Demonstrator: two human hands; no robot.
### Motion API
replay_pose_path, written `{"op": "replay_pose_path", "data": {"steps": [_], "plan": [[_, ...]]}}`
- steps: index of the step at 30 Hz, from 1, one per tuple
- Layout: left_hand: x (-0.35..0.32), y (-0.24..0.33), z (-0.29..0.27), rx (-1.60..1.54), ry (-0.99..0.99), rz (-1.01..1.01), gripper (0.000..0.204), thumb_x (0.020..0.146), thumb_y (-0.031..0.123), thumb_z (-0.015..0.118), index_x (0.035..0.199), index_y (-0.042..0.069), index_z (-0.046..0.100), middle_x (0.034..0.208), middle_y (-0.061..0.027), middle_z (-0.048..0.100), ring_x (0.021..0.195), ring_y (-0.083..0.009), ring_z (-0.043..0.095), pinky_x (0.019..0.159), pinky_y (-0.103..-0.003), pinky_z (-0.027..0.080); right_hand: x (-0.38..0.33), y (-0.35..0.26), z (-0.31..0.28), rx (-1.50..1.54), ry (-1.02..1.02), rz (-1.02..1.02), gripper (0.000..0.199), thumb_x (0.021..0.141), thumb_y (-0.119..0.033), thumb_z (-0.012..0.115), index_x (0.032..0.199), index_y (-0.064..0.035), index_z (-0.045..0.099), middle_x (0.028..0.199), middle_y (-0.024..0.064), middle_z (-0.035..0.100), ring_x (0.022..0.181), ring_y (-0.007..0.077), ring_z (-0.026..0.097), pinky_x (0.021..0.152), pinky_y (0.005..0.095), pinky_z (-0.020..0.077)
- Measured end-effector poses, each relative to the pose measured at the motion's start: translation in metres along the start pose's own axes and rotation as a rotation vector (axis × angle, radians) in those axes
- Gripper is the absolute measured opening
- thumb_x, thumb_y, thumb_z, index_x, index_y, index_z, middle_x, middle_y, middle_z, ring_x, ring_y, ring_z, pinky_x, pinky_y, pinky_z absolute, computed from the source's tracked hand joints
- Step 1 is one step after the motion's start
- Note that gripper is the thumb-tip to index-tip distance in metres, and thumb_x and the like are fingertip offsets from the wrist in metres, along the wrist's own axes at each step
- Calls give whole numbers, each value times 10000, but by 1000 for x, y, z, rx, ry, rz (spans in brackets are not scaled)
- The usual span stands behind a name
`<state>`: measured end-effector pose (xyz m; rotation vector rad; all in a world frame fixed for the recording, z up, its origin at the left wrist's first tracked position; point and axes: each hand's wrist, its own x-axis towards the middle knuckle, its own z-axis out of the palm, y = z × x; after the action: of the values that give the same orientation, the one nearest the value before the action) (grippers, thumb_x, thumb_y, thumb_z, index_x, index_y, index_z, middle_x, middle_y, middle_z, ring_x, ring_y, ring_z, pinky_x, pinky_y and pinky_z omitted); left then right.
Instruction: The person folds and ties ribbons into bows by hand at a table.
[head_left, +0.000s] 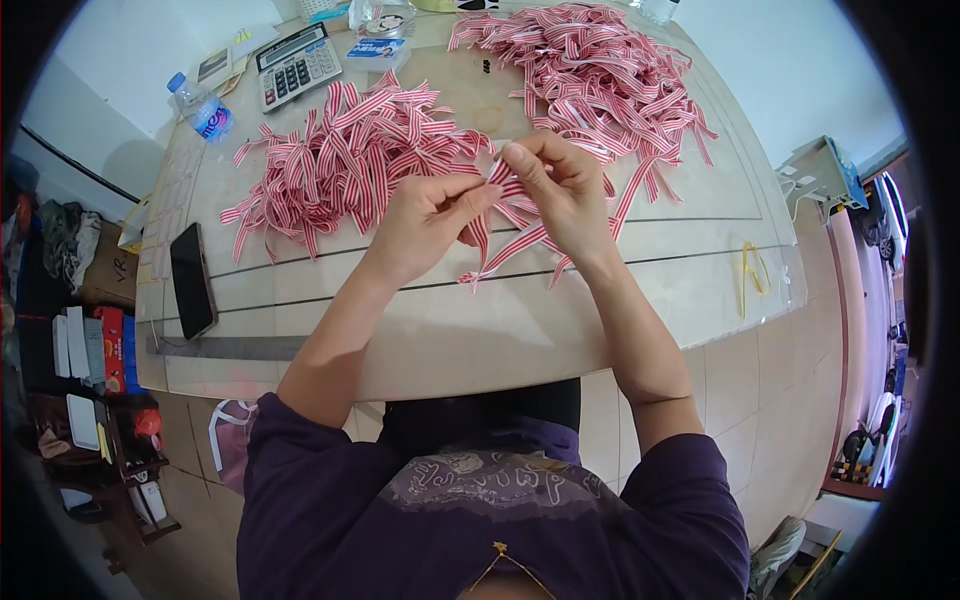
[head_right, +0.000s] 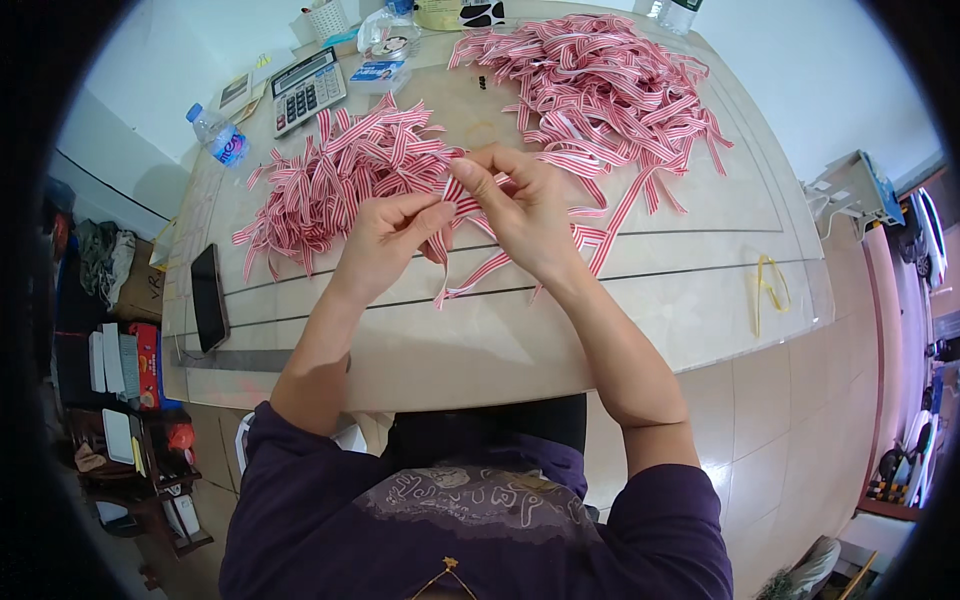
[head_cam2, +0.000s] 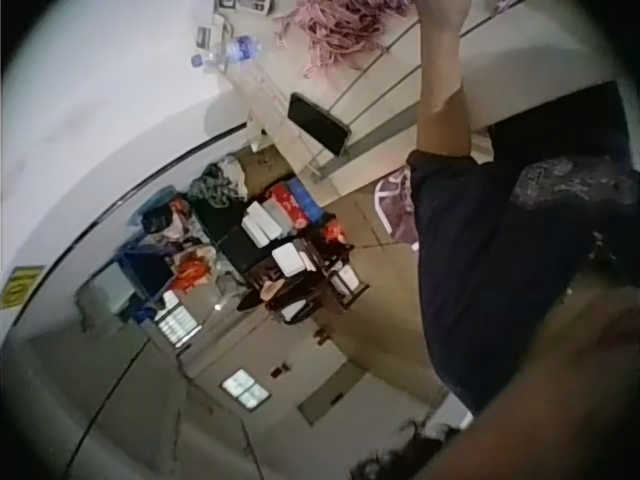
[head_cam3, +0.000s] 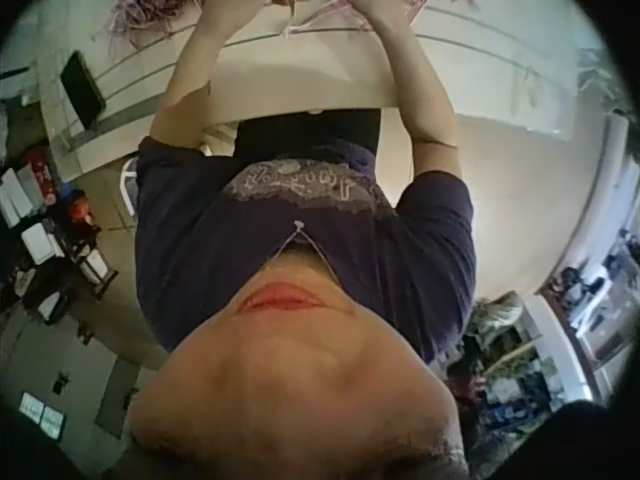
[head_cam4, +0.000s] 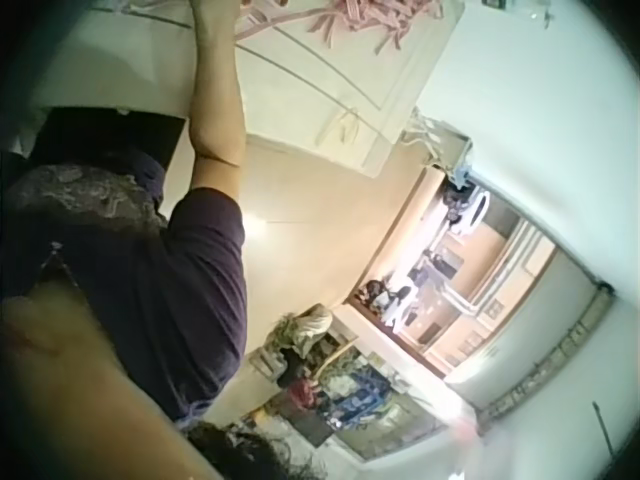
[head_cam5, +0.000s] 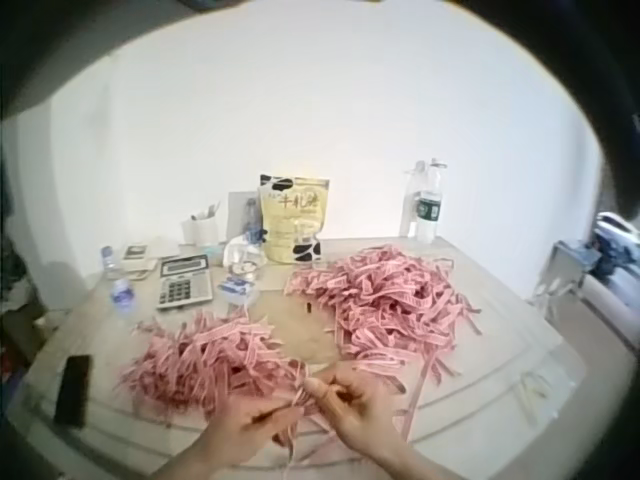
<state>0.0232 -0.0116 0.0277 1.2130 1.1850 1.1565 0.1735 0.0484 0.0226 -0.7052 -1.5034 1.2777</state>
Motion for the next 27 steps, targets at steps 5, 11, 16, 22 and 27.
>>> {"op": "replay_pose_path", "data": {"steps": [5, 11, 16, 22, 27], "plan": [[-1, -7, 13, 261, 3, 190, 161, 815, 83, 562, 706, -7, 640, 495, 12, 512, 429, -49, 369, 415, -185, 293, 0, 5, -2, -49, 95, 48, 182, 840, -116, 582, 714, 15, 593, 568, -7, 498, 495, 51, 396, 436, 168, 307], [-5, 12, 27, 376, 10, 258, 202, 821, 70, 543, 665, 4, 653, 488, 18, 526, 425, -48, 298, 426, -164, 246, 4, -11, -10, 26, 140, 132, 202, 833, -126, 591, 687, 14, 596, 543, -13, 488, 486, 49, 383, 431, 172, 299], [-7, 20, 37, 300, 48, 240, 201, 826, 78, 543, 675, 12, 658, 500, 21, 533, 426, -47, 277, 421, -165, 236, 2, -22, -16, 85, 134, 128, 210, 832, -134, 592, 690, 20, 597, 551, -12, 491, 486, 49, 383, 430, 173, 299], [-13, 21, 45, 278, 94, 295, 148, 784, 58, 579, 670, -11, 644, 425, 40, 414, 384, -45, 261, 363, -200, 209, -4, -38, -19, -16, 65, 109, 130, 814, -107, 610, 741, 0, 600, 595, 0, 529, 527, 53, 452, 484, 164, 370], [-17, 17, 40, 289, 193, 318, 167, 793, 66, 571, 664, -5, 650, 423, 41, 400, 387, -45, 262, 369, -197, 208, -2, -119, -4, -1, 24, -150, 282, 706, -18, 675, 972, -8, 580, 869, 63, 605, 753, 120, 547, 732, 217, 444]]}}
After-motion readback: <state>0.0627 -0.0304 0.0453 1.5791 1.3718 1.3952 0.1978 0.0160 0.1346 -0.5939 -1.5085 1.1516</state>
